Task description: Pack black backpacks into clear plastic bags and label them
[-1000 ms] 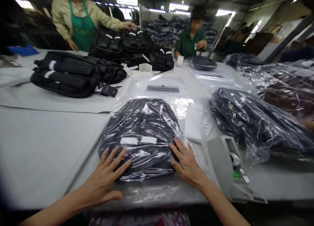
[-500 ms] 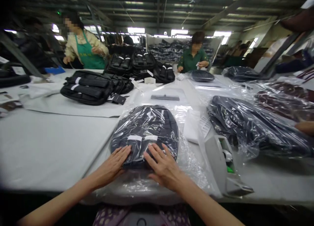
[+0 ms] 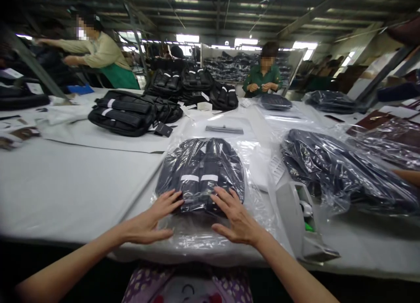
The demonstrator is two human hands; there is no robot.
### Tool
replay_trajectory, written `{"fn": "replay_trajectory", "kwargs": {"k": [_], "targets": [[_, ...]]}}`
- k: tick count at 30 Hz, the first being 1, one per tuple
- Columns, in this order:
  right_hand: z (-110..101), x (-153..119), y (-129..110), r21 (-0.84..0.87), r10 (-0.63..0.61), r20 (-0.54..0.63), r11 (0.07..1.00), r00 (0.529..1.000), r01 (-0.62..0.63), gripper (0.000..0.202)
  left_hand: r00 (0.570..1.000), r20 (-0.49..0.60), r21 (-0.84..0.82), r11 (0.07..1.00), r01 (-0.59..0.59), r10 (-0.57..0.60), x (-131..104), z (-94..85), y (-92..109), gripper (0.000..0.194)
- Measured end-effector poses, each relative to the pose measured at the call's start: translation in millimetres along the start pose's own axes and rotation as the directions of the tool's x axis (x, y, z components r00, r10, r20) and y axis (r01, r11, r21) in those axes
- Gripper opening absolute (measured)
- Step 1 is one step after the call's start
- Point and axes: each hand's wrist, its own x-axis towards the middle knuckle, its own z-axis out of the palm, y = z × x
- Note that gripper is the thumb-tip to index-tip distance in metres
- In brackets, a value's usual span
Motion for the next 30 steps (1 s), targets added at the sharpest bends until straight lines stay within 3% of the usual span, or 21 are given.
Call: {"fn": "replay_trajectory", "kwargs": {"k": [3, 5, 7, 9, 12, 16, 20, 23, 25, 28, 30], "targets": [[-4.7, 5.2, -4.3, 0.042, -0.067, -0.174, 0.996, 0.983, 0.075, 0.037, 0.981, -0.193, -0.123, 0.992, -0.039, 0.014, 17.4, -24.8, 15.0, 0.036], [-0.8, 8.6, -2.4, 0.047, -0.127, -0.205, 0.989, 0.970, 0.140, 0.025, 0.961, -0.246, -0.073, 0.986, -0.150, 0.128, 31.8, -20.6, 15.8, 0.033], [8.2, 8.2, 3.0, 0.054, -0.181, -0.197, 0.979, 0.964, 0.195, 0.021, 0.946, -0.175, 0.008, 0.961, -0.276, 0.273, 41.0, -1.7, 10.8, 0.034], [20.4, 3.1, 10.4, 0.072, -0.214, -0.196, 0.970, 0.957, 0.231, 0.024, 0.930, -0.119, 0.089, 0.937, -0.338, 0.347, 42.4, 24.3, 3.6, 0.036], [39.8, -8.5, 20.1, 0.103, -0.228, -0.252, 0.960, 0.941, 0.261, 0.029, 0.928, -0.117, 0.225, 0.920, -0.321, 0.353, 34.7, 57.9, -4.8, 0.038], [50.9, -16.2, 23.0, 0.103, -0.223, -0.298, 0.959, 0.928, 0.264, 0.029, 0.922, -0.090, 0.312, 0.890, -0.333, 0.377, 27.0, 74.9, -7.8, 0.043], [33.9, -22.9, 5.8, 0.084, -0.193, -0.167, 0.974, 0.967, 0.209, 0.028, 0.927, -0.100, 0.335, 0.890, -0.310, 0.361, 28.1, 76.2, -6.7, 0.043], [23.4, -36.3, -20.2, 0.014, -0.173, -0.031, 0.985, 0.985, 0.173, 0.041, 0.933, -0.108, 0.342, 0.894, -0.288, 0.342, 29.1, 77.8, -4.5, 0.042], [26.8, -44.7, -36.2, -0.022, -0.112, 0.045, 0.993, 0.993, 0.113, 0.043, 0.935, -0.118, 0.344, 0.897, -0.276, 0.333, 29.3, 78.9, -2.4, 0.042], [40.8, -49.7, -49.2, -0.027, 0.014, 0.133, 1.000, 0.991, -0.010, 0.024, 0.937, -0.126, 0.338, 0.902, -0.268, 0.325, 29.0, 78.2, 0.9, 0.042], [47.0, -48.5, -51.0, -0.002, 0.038, 0.083, 0.999, 0.996, -0.038, 0.013, 0.936, -0.122, 0.337, 0.901, -0.272, 0.329, 28.7, 76.3, 2.7, 0.042]]}}
